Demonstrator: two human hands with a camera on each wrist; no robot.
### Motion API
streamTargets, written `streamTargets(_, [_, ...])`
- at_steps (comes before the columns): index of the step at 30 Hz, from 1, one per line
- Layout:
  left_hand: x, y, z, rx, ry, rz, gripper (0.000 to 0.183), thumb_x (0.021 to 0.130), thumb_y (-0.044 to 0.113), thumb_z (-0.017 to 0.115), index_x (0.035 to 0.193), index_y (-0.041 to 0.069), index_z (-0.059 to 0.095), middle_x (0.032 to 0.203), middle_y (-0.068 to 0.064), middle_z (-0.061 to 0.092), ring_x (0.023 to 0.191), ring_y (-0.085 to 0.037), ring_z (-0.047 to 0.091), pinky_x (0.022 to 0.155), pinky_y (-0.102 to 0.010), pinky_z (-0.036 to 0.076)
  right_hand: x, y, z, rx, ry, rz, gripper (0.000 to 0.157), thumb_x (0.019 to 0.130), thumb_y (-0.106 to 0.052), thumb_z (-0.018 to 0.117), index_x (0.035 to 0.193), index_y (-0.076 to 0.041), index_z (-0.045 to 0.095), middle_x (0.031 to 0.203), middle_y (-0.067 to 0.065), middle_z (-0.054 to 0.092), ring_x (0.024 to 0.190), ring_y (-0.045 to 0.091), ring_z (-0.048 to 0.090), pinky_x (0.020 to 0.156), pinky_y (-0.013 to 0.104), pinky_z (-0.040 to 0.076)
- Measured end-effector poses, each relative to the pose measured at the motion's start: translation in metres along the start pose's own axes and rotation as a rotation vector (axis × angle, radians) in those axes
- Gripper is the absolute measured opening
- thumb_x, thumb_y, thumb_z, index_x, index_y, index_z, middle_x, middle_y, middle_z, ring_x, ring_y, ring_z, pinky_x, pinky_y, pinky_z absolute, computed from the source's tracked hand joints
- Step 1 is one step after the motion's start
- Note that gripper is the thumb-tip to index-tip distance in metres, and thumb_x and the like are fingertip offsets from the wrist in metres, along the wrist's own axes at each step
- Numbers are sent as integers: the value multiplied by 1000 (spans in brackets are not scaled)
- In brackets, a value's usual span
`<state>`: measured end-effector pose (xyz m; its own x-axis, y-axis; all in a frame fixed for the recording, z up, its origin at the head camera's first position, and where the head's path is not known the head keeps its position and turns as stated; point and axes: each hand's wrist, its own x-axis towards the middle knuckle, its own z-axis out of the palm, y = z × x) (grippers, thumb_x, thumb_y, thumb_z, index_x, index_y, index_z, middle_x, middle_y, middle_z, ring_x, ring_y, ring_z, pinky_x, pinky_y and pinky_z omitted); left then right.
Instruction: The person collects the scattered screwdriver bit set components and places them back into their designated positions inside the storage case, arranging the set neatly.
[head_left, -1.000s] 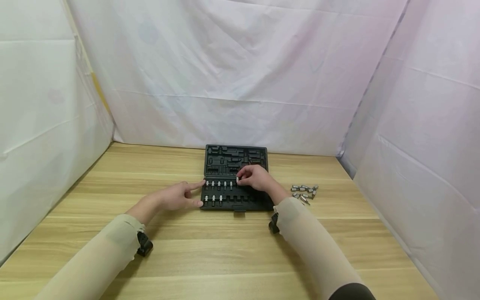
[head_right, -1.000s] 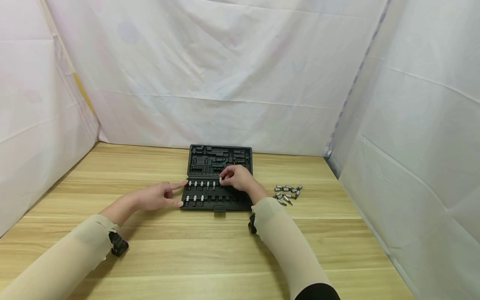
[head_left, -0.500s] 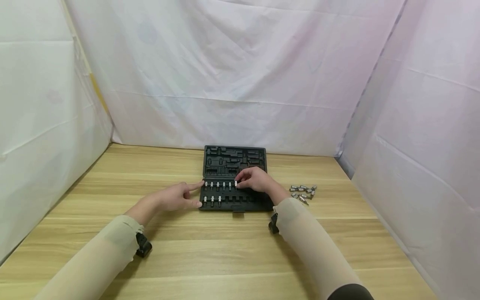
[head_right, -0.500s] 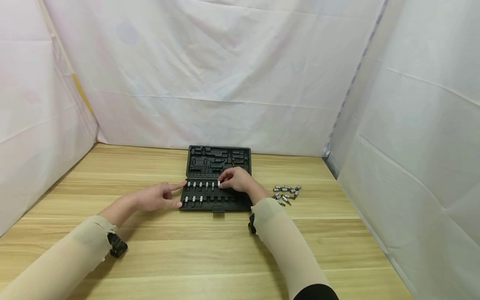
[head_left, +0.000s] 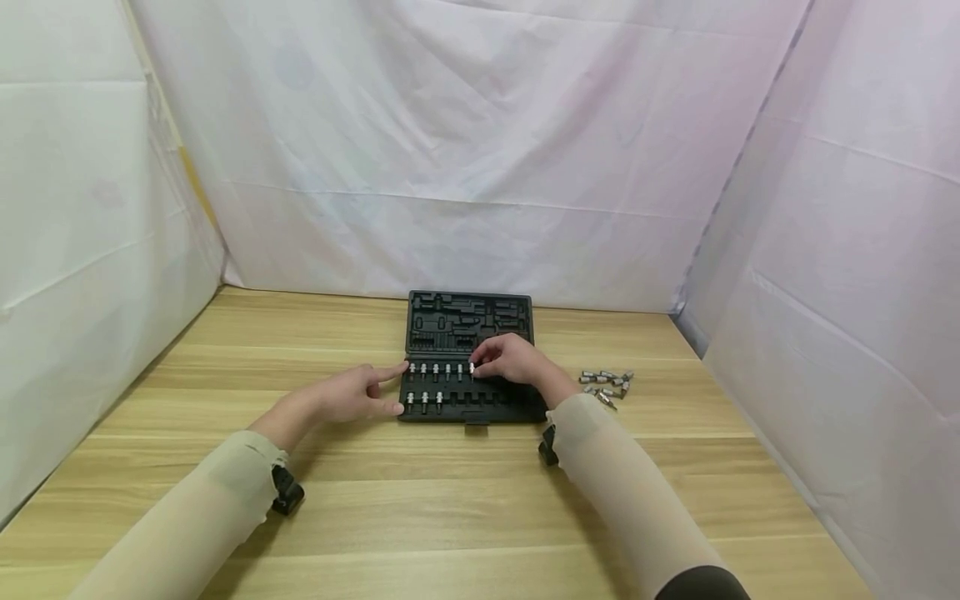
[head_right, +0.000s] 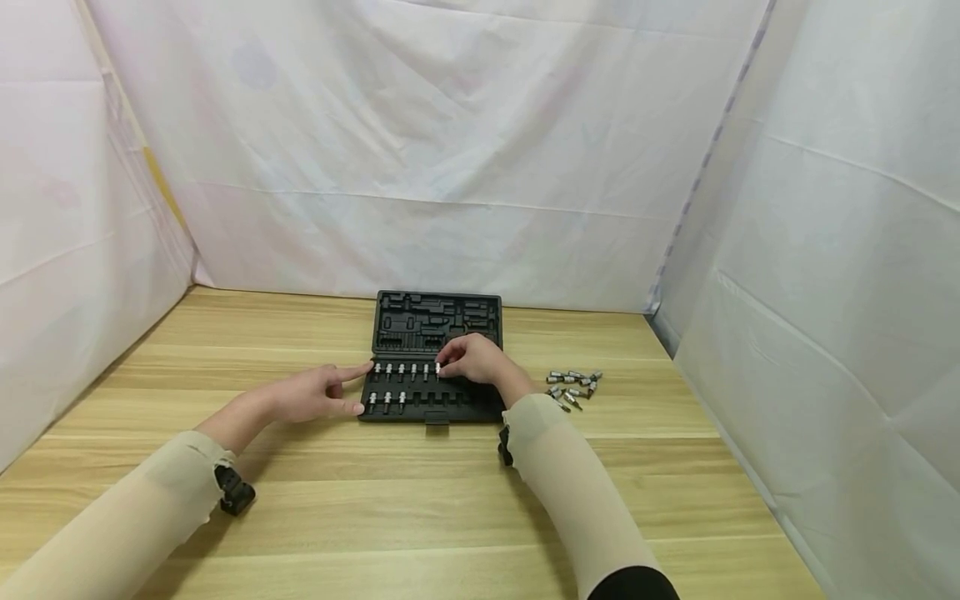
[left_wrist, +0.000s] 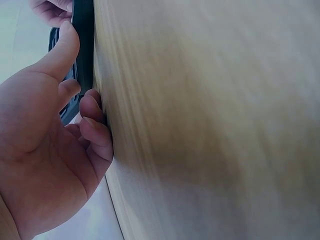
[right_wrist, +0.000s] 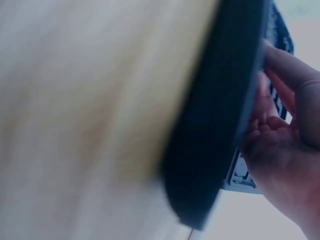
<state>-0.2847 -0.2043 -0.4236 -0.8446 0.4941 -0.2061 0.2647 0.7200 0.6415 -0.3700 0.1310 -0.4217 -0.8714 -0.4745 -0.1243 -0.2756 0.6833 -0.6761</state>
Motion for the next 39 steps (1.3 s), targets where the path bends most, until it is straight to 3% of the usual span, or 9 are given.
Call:
streamTargets(8, [1,0,1,-8,-3,-10,89,103,48,76,175,24,29,97,-9,55,79,-19,45,73,-35,44,2,2,-9,-19,52,-10,28,104,-27,80,132,-21,79,129,7,72,118,25,68,100,48,58])
streamTargets(16, [1,2,1,-24,-12,0,89,104,46,75,175,21,27,89,-6,51,74,-17,43,70,-34,43,8,4,-6,-79,12,-33,45,102,-34,81,145,-22,73,154,13,61,141,33,58,118,55,50])
streamTargets(26, [1,0,0,-20,-11,-16,89,104,46,75,176,23,27,98,-8,51,82,-20,45,75,-36,44,12,-1,2,-72,37,53,43,101,-34,83,141,-26,73,151,16,55,140,36,53,115,57,48])
streamTargets(39, [3,0,1,-26,-20,13,90,104,44,75,175,19,26,78,1,46,68,-15,39,68,-32,43,13,-11,5,-61,65,130,35,100,-28,84,133,-26,74,150,17,59,142,40,53,116,57,49])
